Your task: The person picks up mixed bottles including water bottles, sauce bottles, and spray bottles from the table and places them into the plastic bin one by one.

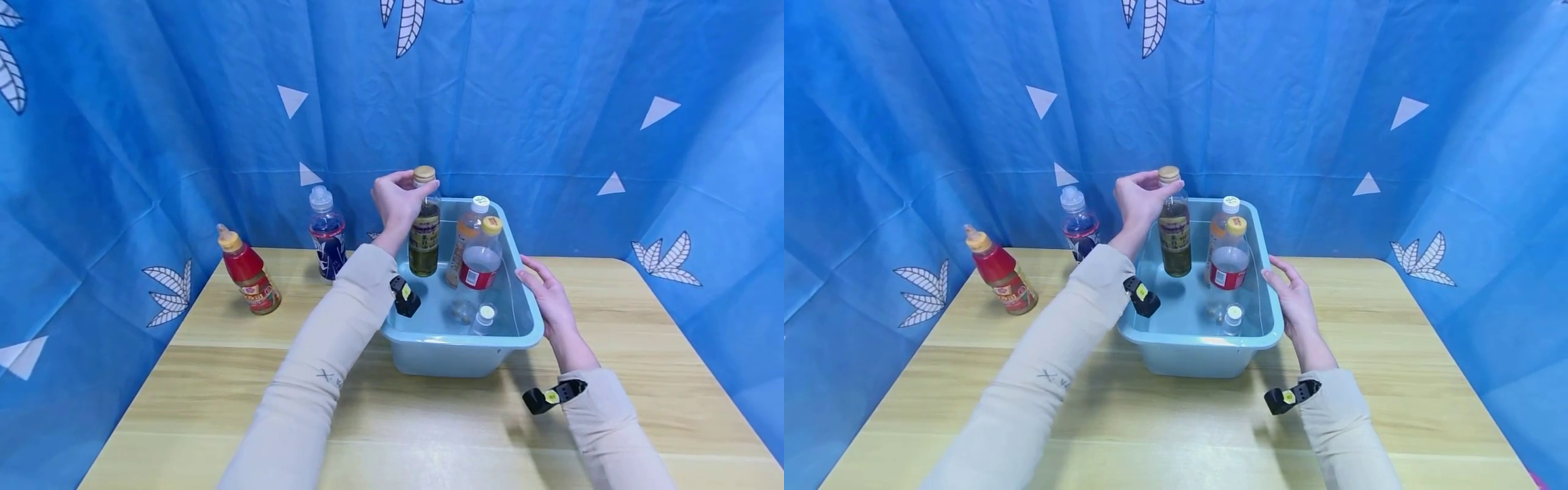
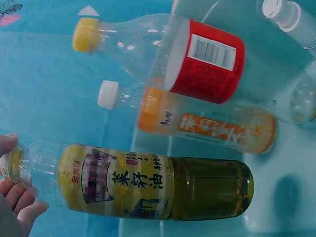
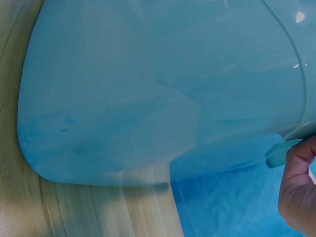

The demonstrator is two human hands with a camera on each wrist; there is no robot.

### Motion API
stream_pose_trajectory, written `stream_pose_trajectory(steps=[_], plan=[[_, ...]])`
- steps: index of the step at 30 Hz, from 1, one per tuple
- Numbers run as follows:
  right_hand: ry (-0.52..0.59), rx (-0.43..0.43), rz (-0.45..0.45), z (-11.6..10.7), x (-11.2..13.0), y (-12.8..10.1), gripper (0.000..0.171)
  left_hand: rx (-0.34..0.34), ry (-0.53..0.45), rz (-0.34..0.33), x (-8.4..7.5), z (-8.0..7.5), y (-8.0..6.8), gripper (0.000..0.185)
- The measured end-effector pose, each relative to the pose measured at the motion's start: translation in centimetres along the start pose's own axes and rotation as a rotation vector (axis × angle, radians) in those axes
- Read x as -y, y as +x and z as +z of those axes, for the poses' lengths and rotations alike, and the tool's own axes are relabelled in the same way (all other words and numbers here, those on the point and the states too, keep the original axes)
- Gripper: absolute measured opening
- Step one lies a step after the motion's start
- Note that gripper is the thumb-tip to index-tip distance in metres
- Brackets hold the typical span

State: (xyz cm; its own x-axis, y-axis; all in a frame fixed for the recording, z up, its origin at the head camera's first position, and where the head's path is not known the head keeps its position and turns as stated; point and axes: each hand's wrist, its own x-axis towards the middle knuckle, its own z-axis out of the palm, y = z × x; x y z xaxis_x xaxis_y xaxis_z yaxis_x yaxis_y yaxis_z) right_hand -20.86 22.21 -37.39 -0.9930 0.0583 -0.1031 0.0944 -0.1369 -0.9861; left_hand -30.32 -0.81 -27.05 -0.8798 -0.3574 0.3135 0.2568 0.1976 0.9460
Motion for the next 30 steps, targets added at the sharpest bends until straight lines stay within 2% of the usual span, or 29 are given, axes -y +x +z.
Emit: stream_pose_trajectory(steps=[9, 16, 30], plan=[[0.001, 0.002, -0.001, 0.0, 0.2, 0.0, 0.056, -0.03, 0.044, -0.075, 1.5, 0.9, 0.5, 0.035], [0.013, -0.003, 0.003, -0.1, 0.0, 0.2, 0.056, -0.018, 0.068, -0.085, 2.6, 1.7, 0.7, 0.036], [0.002, -0.011, -0.004, 0.1, 0.1, 0.0, 0.055, -0.068, 0.071, -0.122, 4.8, 2.8, 1.4, 0.037]])
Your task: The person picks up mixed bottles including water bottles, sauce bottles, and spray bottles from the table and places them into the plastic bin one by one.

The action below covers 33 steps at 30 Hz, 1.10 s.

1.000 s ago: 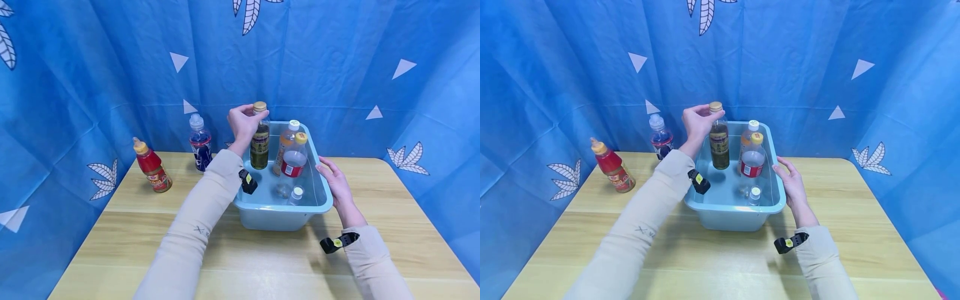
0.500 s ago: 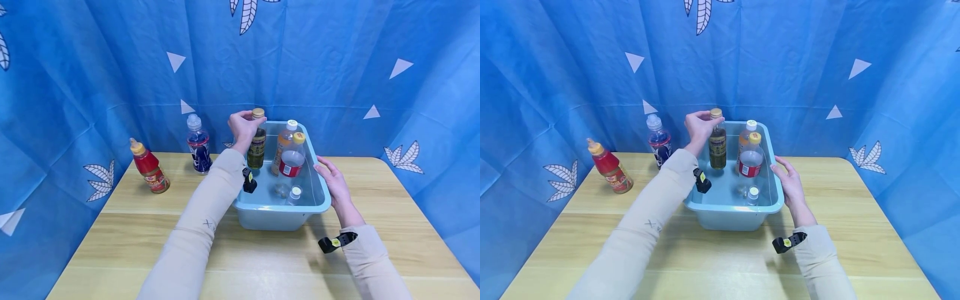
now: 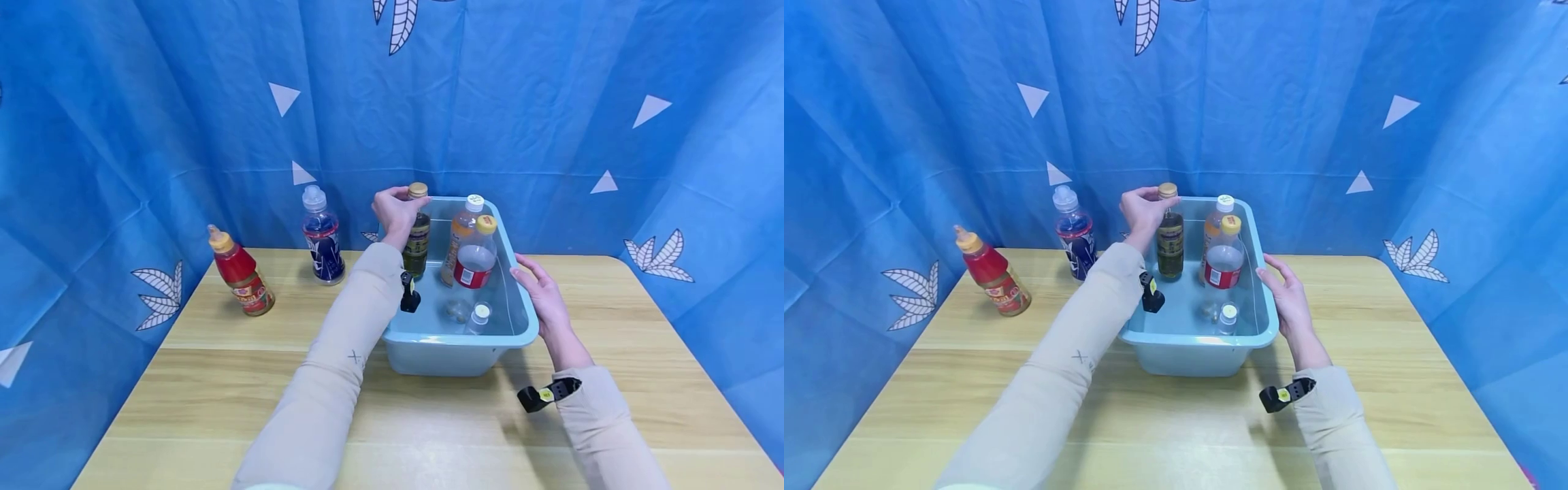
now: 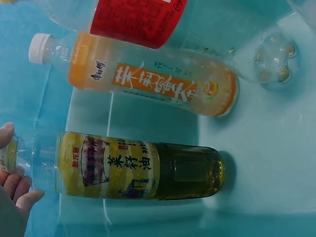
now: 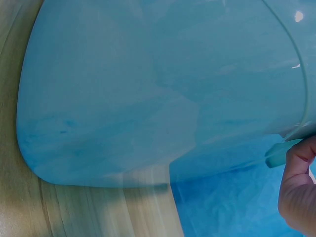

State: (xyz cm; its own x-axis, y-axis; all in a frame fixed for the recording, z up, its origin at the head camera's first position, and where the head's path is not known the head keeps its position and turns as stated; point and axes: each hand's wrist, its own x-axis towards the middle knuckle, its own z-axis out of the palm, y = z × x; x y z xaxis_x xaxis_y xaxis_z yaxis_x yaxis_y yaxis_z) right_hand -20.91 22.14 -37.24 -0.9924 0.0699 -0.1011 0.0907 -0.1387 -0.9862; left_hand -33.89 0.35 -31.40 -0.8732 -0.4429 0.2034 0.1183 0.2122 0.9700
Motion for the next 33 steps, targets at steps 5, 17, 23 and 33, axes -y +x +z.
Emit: stream_pose_trajectory(steps=[5, 17, 23, 33], plan=[[-0.011, 0.0, -0.001, 0.1, 0.2, 0.0, 0.055, -0.014, 0.002, -0.004, 0.3, 0.0, 0.3, 0.037], [-0.011, 0.006, 0.013, -0.1, 0.1, 0.1, 0.057, 0.009, -0.007, -0.039, 0.8, 0.3, 0.4, 0.037], [-0.028, 0.001, 0.011, 0.0, 0.0, -0.1, 0.056, 0.006, -0.027, -0.061, 1.1, 0.3, 0.5, 0.036], [-0.019, 0.006, 0.003, 0.2, 0.0, -0.2, 0.054, 0.027, -0.032, -0.073, 1.4, 0.1, 0.5, 0.037]])
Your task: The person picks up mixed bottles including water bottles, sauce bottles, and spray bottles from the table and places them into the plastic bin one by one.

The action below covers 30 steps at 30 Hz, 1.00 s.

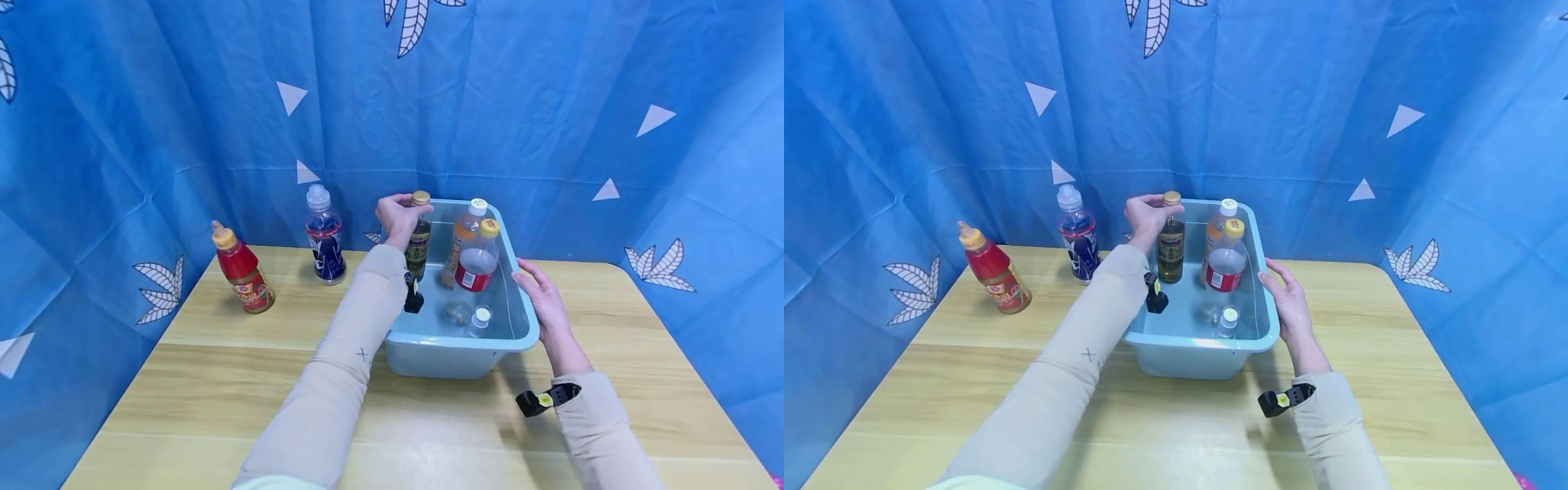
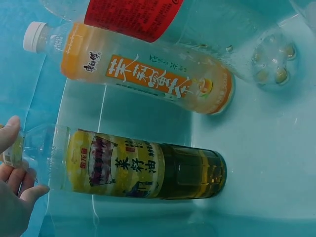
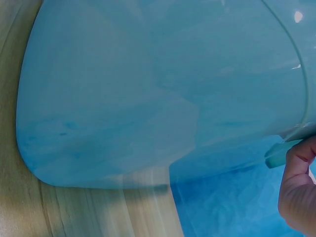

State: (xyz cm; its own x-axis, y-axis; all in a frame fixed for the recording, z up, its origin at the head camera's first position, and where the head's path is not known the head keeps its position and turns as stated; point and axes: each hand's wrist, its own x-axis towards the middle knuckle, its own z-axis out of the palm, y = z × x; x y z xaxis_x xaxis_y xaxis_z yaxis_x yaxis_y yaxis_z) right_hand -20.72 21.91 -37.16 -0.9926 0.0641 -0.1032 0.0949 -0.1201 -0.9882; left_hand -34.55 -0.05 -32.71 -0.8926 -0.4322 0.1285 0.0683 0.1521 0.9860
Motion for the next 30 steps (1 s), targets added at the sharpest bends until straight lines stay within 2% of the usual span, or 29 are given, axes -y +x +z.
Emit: stream_pose_trajectory(steps=[10, 18, 26, 30], plan=[[0.012, 0.001, 0.005, 0.02, -0.09, -0.02, 0.056, 0.049, 0.039, 0.044, 0.06, -0.07, -0.14, 0.032], [0.027, 0.001, 0.008, -0.12, -0.16, -0.03, 0.054, 0.096, 0.035, 0.021, -0.12, -0.14, -0.42, 0.034], [0.056, 0.013, 0.001, -0.18, -0.18, 0.04, 0.054, 0.146, 0.031, 0.01, -0.47, -0.36, -0.86, 0.049], [0.022, 0.001, -0.001, -0.18, -0.07, -0.05, 0.053, 0.159, 0.016, -0.008, -0.63, -0.57, -0.97, 0.06]])
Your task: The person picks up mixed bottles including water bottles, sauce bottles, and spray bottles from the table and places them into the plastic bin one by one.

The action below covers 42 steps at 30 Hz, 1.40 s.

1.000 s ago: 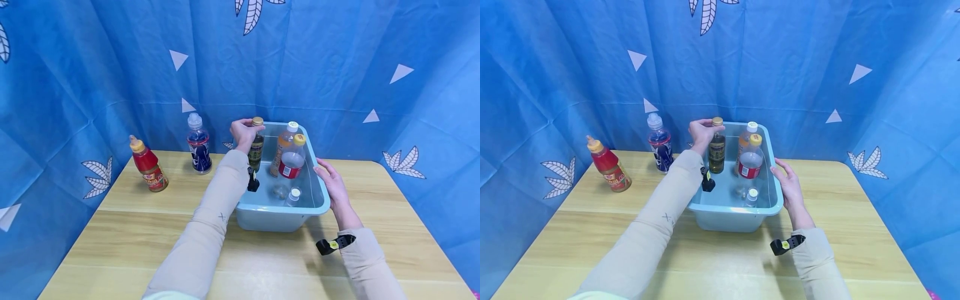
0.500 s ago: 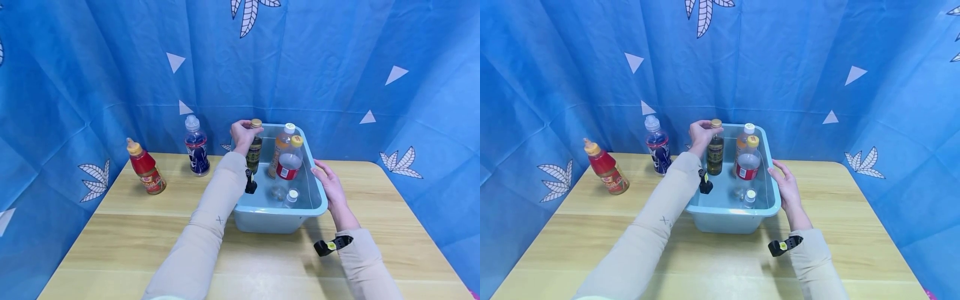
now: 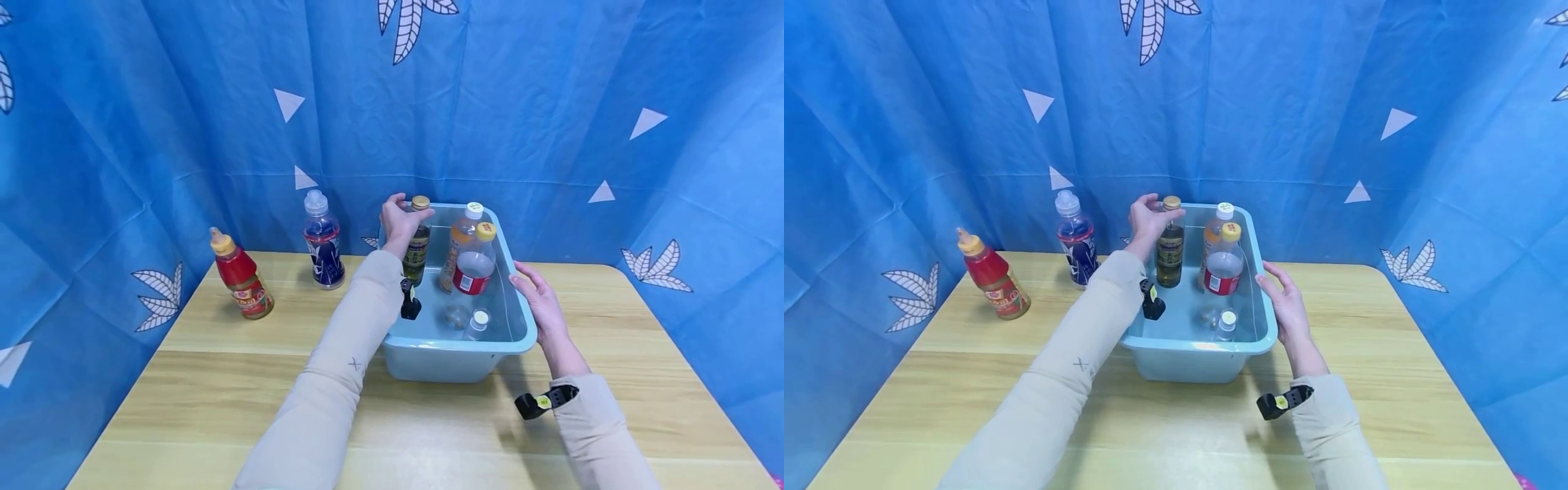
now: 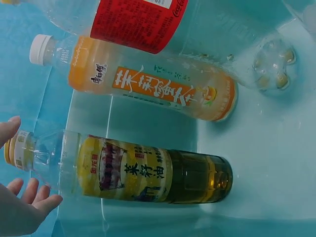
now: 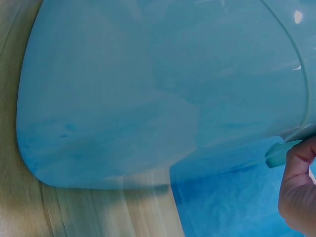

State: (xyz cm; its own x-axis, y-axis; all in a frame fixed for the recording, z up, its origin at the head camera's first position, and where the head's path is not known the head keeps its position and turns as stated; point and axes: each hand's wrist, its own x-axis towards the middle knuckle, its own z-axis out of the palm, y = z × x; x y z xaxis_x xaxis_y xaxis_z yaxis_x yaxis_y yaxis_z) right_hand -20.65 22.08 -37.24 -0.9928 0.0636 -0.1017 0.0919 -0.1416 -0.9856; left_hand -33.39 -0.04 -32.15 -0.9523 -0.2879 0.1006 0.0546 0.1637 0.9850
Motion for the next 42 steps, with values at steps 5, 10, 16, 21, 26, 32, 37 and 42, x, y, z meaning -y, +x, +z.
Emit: stream_pose_trajectory(steps=[5, 10, 16, 21, 26, 32, 37, 42], plan=[[-0.024, -0.007, -0.003, -0.1, 0.1, -0.1, 0.052, 0.009, -0.019, -0.023, -0.5, -0.4, -0.1, 0.066], [0.004, -0.004, -0.002, -0.2, 0.1, 0.0, 0.053, 0.017, -0.041, -0.028, -1.4, -0.7, 0.0, 0.069], [0.002, 0.0, -0.012, -0.2, 0.0, 0.1, 0.051, 0.024, -0.052, -0.002, -2.6, -1.2, -0.2, 0.065], [-0.016, -0.003, -0.01, -0.1, 0.0, 0.0, 0.053, 0.048, -0.044, 0.023, -3.3, -2.0, -0.6, 0.056], [-0.016, -0.002, -0.009, 0.1, 0.0, -0.1, 0.054, 0.051, -0.058, 0.041, -3.8, -3.1, -0.8, 0.049], [-0.008, 0.006, -0.012, 0.1, 0.0, 0.0, 0.053, 0.038, -0.06, 0.061, -4.3, -4.6, -1.1, 0.042], [-0.017, -0.004, -0.006, 0.0, 0.0, 0.0, 0.053, 0.033, -0.051, 0.098, -4.6, -6.1, -1.4, 0.036], [0.005, -0.003, 0.001, -0.1, -0.2, 0.0, 0.053, 0.012, -0.033, 0.14, -4.4, -7.4, -1.5, 0.032]])
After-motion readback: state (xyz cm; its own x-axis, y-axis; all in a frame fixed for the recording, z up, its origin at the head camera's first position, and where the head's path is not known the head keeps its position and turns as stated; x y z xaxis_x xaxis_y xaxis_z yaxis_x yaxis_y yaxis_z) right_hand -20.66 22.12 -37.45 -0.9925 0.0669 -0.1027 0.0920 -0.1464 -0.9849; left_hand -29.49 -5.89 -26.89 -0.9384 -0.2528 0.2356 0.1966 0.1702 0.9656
